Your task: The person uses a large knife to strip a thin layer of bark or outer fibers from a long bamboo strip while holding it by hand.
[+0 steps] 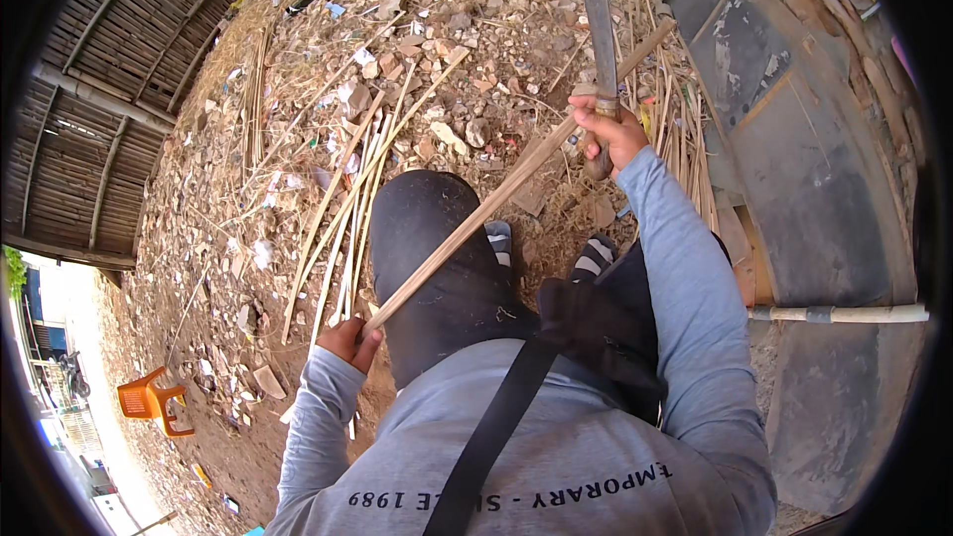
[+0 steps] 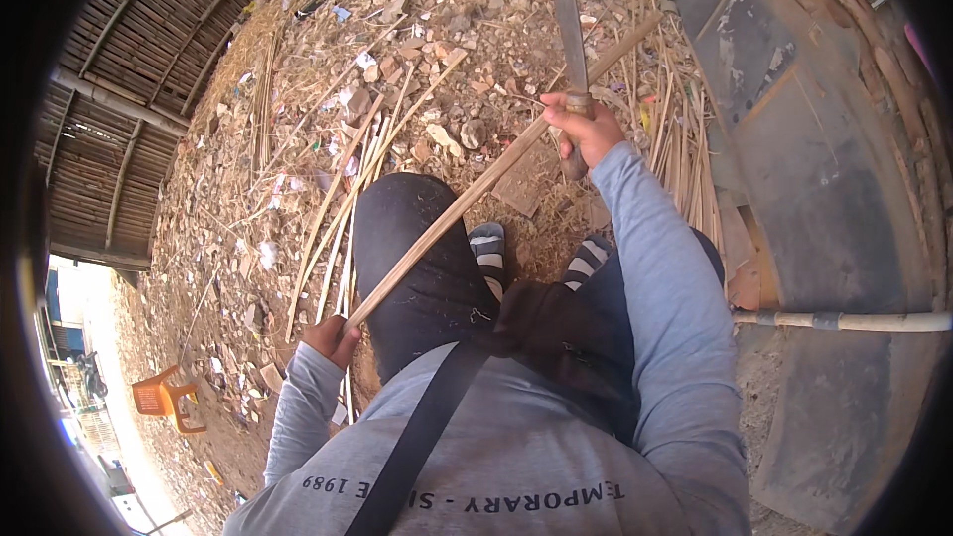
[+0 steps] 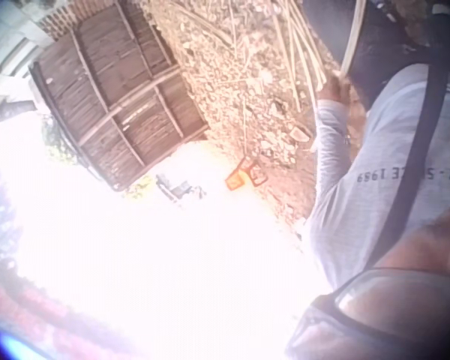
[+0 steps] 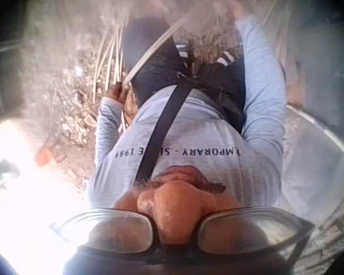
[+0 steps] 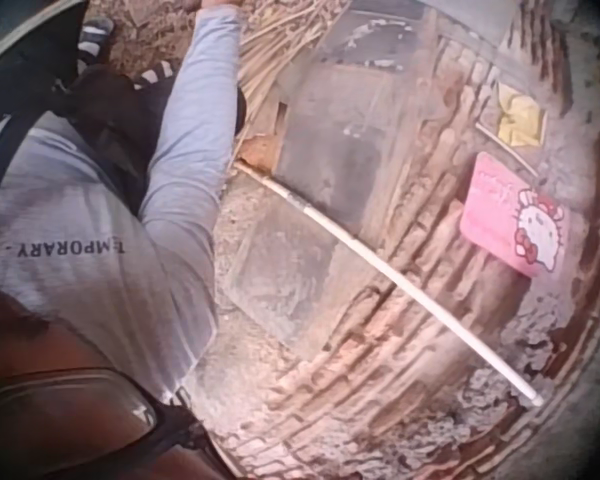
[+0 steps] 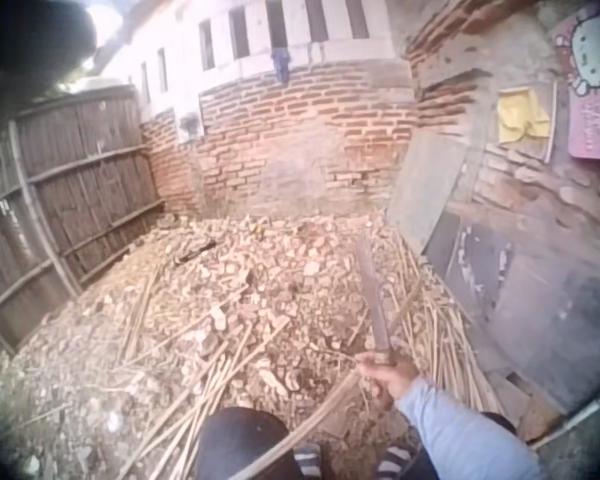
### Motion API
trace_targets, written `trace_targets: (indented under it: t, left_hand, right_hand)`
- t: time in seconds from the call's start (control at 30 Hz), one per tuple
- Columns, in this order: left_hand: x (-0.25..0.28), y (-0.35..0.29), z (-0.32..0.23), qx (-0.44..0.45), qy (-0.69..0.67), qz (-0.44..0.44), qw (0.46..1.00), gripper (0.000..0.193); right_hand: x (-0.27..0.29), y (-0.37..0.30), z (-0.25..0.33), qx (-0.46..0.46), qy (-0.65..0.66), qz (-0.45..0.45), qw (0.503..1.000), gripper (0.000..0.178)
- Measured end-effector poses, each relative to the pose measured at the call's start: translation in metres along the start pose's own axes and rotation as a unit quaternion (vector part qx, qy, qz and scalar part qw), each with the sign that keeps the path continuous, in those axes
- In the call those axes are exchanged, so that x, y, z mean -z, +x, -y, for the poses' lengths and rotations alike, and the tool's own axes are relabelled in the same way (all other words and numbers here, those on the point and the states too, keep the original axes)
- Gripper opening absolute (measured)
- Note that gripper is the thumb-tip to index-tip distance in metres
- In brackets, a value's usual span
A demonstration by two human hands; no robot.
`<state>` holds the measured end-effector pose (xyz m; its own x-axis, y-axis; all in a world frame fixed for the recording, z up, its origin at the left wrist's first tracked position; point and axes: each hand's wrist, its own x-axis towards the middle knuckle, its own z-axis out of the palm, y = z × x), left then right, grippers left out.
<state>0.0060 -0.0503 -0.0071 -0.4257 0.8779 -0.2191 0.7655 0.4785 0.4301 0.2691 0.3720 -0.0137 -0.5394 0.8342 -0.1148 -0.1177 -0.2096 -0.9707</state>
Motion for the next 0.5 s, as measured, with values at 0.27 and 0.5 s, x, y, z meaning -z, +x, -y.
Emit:
trace_targets:
  t: [0.27,0.5]
  left_hand:
    - [-0.007,-0.003,-0.023,0.165,-0.223,0.134,0.951,0.033]
    - [-0.004,-0.003,-0.006,0.041,-0.146,0.025,0.988,0.038]
  right_hand:
    - [-0.003,-0.007,0.004,0.027,-0.027,0.079,0.996,0.029]
    - [-0.009,-0.012,0.018,0.082,-0.108,0.027,0.99,0.036]
